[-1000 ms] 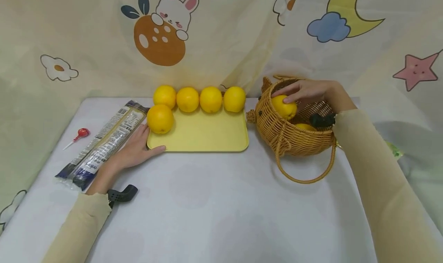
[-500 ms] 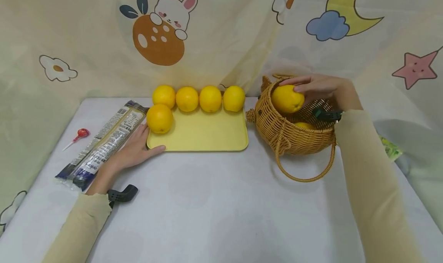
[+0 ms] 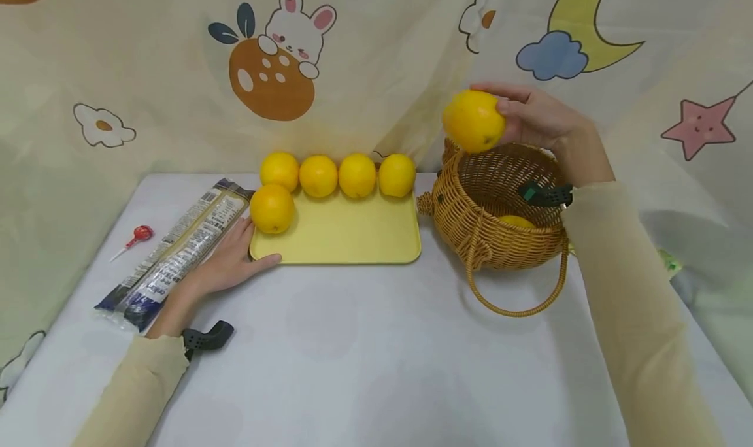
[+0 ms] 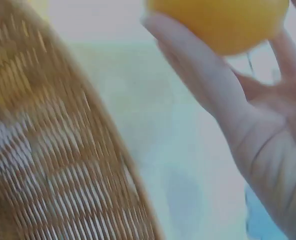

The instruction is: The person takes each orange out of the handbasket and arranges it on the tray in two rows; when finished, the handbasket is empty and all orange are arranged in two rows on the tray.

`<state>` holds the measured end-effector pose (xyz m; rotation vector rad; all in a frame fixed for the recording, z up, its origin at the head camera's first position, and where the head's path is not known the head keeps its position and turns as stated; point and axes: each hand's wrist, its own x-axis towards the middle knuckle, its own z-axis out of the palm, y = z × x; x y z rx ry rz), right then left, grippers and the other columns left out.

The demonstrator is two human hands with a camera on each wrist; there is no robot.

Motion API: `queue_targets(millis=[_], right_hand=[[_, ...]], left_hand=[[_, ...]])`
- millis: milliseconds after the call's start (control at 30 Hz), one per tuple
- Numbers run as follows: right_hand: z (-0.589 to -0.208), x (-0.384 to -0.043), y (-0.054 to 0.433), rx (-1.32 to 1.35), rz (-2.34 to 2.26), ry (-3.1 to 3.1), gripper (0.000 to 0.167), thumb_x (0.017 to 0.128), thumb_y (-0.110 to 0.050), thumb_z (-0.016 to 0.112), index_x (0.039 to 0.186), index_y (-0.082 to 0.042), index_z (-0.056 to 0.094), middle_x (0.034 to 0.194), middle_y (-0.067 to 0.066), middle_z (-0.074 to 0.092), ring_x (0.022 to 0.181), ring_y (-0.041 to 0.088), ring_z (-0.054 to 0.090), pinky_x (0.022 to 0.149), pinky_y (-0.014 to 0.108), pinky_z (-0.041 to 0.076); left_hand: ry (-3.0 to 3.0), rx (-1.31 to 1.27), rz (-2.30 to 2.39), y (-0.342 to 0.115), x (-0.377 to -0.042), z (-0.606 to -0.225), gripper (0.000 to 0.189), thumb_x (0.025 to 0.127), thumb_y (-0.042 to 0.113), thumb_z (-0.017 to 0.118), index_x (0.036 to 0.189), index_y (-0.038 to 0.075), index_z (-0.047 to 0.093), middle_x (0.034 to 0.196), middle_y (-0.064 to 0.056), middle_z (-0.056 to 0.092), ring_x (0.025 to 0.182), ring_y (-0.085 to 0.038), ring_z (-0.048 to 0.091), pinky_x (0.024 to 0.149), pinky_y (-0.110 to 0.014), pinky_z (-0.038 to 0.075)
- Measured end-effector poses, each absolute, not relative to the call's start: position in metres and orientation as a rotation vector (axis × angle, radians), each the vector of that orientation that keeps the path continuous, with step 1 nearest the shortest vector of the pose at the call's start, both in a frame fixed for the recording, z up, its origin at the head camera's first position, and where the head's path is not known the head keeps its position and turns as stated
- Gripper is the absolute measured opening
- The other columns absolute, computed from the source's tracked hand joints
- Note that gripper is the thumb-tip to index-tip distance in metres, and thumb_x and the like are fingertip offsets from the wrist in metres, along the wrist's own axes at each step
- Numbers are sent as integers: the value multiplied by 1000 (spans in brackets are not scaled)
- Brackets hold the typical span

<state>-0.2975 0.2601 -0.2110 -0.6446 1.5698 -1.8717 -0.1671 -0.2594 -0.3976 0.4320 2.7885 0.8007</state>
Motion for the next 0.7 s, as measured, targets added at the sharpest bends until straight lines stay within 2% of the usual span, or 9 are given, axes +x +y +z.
queue_targets(millis=[67,200,333,500,700], right_hand=[[-207,-294,235,-612,-1916,1631,43,101,-7,47,144,-11,46,139,9,49,110,24,65,84,41,59],[-201,-286,183,-489,-2022,1718,52,96,-14,58,146,-17,45,146,7,40,124,27,53,84,39,59],[-204,-280,141,-461,-2075,1757,55,94,-16,61,146,-20,44,149,10,39,135,31,44,86,39,58],[-220,-280,100,-429,-2035,1831,52,93,-18,63,142,-27,50,147,11,43,132,28,50,89,38,57],[-244,-279,65,-441,-1905,1984,50,92,-25,67,140,-32,53,147,4,46,122,26,57,95,43,55]], left_hand=[[2791,434,807,-260,-166,-398,103,90,57,58,156,10,-6,164,-14,-10,151,-40,-5,118,-65,4],[2799,440,810,-260,-166,-398,103,90,56,58,156,11,-6,164,-13,-10,151,-39,-5,119,-65,4],[2800,432,808,-260,-167,-399,103,90,58,57,156,12,-7,164,-11,-10,152,-38,-6,119,-65,3],[2809,426,791,-260,-168,-400,102,90,58,58,156,12,-6,165,-11,-8,152,-36,-3,120,-63,5],[2808,411,784,-261,-168,-399,102,90,58,57,157,12,-5,165,-10,-8,152,-35,-4,121,-60,3]])
